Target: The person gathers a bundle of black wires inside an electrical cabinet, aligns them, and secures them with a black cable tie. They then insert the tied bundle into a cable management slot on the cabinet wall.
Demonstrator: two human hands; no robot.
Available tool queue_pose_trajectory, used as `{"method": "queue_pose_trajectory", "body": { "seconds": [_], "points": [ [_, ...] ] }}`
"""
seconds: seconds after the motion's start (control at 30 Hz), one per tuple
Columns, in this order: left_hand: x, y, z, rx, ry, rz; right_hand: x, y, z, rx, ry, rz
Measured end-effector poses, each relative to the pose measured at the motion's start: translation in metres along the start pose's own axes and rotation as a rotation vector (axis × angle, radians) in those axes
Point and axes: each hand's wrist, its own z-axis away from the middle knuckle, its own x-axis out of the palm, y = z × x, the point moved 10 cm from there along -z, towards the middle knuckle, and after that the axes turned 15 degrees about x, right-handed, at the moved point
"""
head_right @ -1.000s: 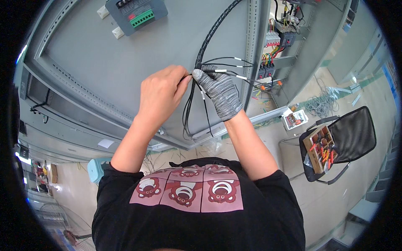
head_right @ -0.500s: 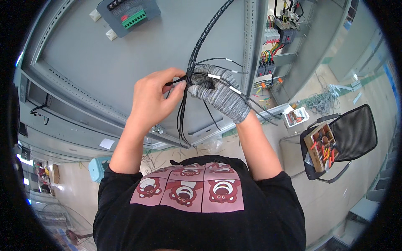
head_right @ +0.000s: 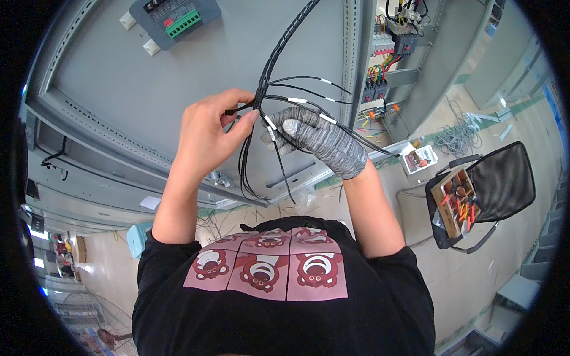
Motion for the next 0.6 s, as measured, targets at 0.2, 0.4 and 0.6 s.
{"method": "queue_pose_trajectory", "body": {
  "seconds": [0.2,0.4,0.6],
  "points": [
    [0.003,-0.002,0.0,-0.03,-0.086,-0.034,0.002,-0.009,0.005,0.016,0.128,-0.002],
    [0.0,0.001,0.0,0.015,0.002,0.014,-0.006,-0.004,0.006,0.036,0.16,-0.042],
    [0.001,0.0,0.0,0.018,-0.002,0.036,-0.006,-0.009,0.009,0.012,0.171,-0.038]
  ]
}}
